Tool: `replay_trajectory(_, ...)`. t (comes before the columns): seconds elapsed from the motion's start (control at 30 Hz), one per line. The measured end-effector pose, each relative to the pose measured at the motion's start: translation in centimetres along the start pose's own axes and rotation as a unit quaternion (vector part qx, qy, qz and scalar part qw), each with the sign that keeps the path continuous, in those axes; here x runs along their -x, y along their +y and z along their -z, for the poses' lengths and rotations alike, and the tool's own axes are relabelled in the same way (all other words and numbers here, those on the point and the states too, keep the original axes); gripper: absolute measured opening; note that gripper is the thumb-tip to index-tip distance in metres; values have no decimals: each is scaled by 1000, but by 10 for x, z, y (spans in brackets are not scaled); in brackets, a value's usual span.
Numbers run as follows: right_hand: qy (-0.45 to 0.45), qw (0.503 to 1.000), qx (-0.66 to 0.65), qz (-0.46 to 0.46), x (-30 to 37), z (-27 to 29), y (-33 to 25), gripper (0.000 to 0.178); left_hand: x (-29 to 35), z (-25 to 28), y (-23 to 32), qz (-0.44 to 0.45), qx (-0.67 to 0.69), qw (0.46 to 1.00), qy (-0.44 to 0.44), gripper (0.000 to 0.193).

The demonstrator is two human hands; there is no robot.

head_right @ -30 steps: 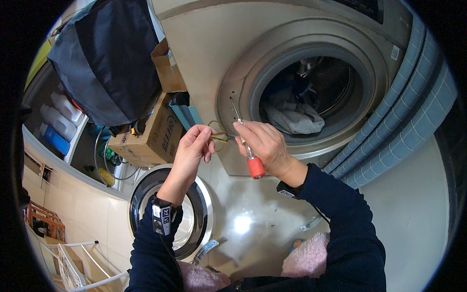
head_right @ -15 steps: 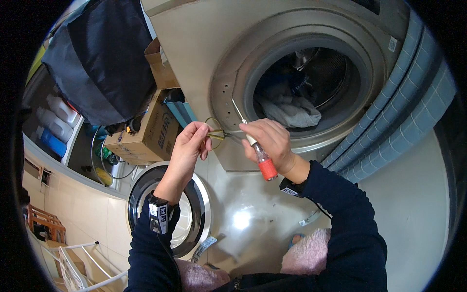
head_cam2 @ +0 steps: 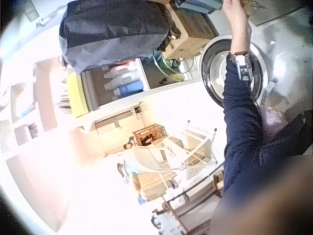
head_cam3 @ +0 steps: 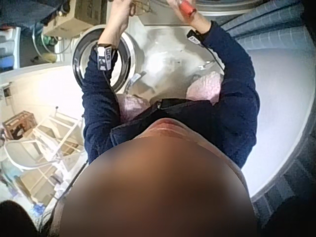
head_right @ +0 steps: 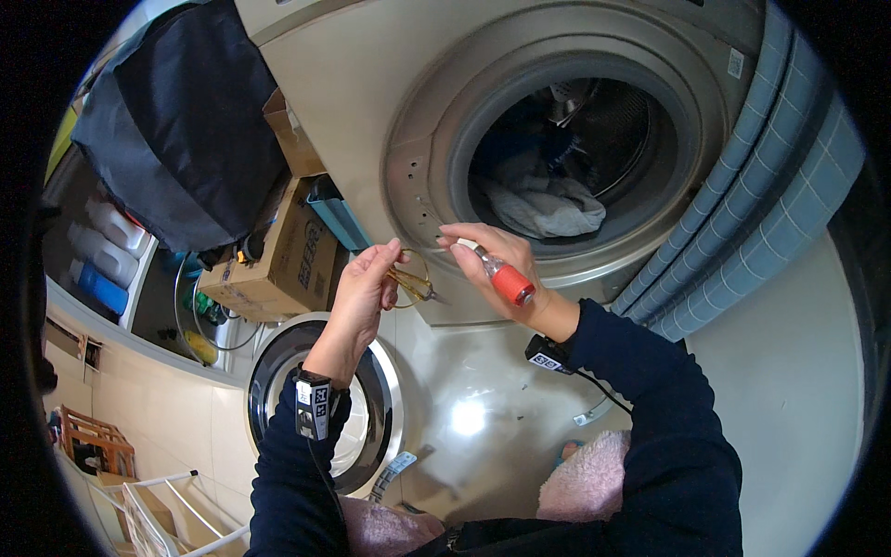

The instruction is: The person removes the circular door glass and seal from a front-loading washing machine, retrieves a screwdriver and scissors from a cabinet, then uses the screwdriver to pry and remove the door frame. The person handles screws and the door assembly while working on the machine.

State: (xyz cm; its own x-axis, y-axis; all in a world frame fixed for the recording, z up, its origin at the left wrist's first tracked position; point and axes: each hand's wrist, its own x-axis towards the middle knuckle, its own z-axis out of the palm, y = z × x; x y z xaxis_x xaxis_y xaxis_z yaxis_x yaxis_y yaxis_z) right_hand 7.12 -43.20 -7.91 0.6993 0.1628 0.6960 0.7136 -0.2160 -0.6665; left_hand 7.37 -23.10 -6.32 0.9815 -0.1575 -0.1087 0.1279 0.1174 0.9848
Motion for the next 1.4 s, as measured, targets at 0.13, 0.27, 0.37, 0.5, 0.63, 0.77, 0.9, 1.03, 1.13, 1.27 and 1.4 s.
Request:
replay_trajectory(0.13, 15, 997, -54, -46, -2, -3, 1, 23, -4, -3, -1, 11, 0, 1000, 14, 27)
replay_trajectory(0.27, 32, 999, -5, 39, -4, -5, 3, 22, -11, -4, 2, 11, 46, 999, -9, 34)
replay_trajectory(0.37, 26, 998, 10, 61, -7, -1, 3, 21, -17, -7, 3, 16, 104, 993, -58, 38)
replay_trajectory(0.5, 3, 994, 38, 105, -3, 7, -3, 18, -22, -16, 1, 26, 151, 987, -49, 37)
replay_trajectory(0.63, -18, 982, 82, 171, 2, 9, -4, 19, -25, -25, -4, 30, 211, 977, -27, 32)
replay_trajectory(0.77, -8, 978, 89, 186, 7, 15, 2, 18, -23, -19, -19, 66, 161, 985, 1, 25)
replay_trajectory(0.9, -16, 986, 92, 139, 21, 25, 11, 17, -16, 2, -42, 135, 74, 988, -9, 16)
replay_trajectory(1.03, -31, 987, 117, 103, 37, 35, 24, 14, -16, 20, -60, 166, 62, 984, -7, 16)
replay_trajectory(1.13, -30, 986, 128, 100, 48, 35, 32, 13, -18, 26, -68, 160, 62, 985, -5, 14)
replay_trajectory(1.27, -42, 990, 108, 75, 60, 32, 39, 10, -21, 31, -77, 173, 34, 984, 1, 14)
replay_trajectory(1.4, -80, 989, 112, 45, 75, 28, 43, 6, -25, 36, -85, 197, 8, 980, 2, 16)
